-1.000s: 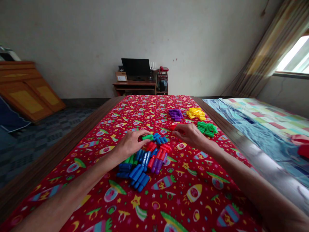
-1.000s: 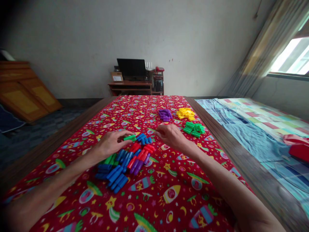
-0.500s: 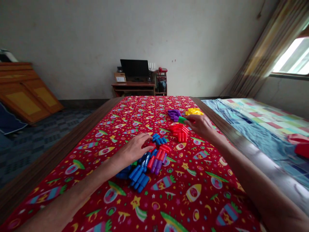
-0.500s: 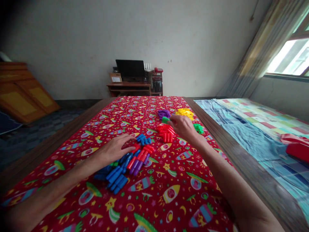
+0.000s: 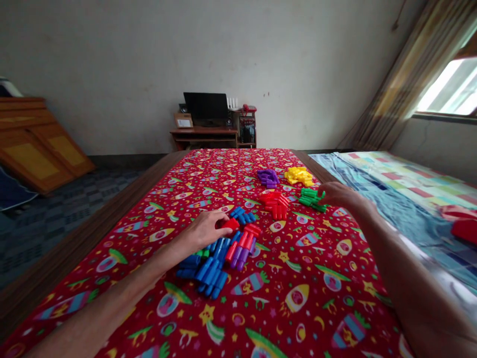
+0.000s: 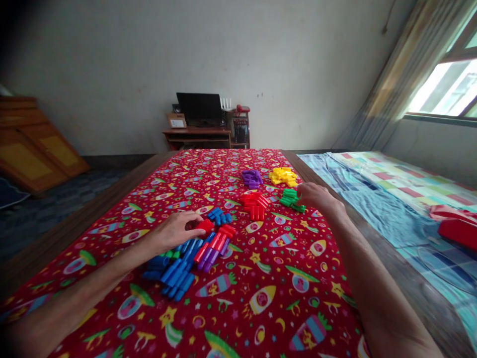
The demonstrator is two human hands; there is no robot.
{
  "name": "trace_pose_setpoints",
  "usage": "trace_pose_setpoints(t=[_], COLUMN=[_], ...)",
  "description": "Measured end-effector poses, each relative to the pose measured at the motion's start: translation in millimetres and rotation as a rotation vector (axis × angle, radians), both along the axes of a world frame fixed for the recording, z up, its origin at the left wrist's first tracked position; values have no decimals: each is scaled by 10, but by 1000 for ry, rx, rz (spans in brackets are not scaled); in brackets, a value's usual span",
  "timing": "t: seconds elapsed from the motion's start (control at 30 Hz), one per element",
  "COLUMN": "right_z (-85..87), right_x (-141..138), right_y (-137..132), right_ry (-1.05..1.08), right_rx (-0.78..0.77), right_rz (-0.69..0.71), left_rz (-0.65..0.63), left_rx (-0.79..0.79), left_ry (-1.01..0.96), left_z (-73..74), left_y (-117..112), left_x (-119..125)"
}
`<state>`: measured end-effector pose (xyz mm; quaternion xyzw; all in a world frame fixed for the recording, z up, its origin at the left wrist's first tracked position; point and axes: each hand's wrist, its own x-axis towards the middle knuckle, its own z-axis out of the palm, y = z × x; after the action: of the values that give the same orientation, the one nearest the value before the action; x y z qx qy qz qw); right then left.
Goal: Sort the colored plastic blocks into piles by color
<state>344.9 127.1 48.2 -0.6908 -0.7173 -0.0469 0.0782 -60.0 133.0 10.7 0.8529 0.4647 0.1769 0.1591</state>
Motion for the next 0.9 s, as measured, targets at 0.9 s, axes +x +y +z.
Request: trace_pose_setpoints(t=[0.9], right_z=[-490], right_x=[-1000], right_y=[139], right_ry=[162], right_rx=[187], right_rz=[329], left_rz=[-361], left_rx=[-12], left_ry=[144], left_z=[-4], left_y=[-365], left_x=[126])
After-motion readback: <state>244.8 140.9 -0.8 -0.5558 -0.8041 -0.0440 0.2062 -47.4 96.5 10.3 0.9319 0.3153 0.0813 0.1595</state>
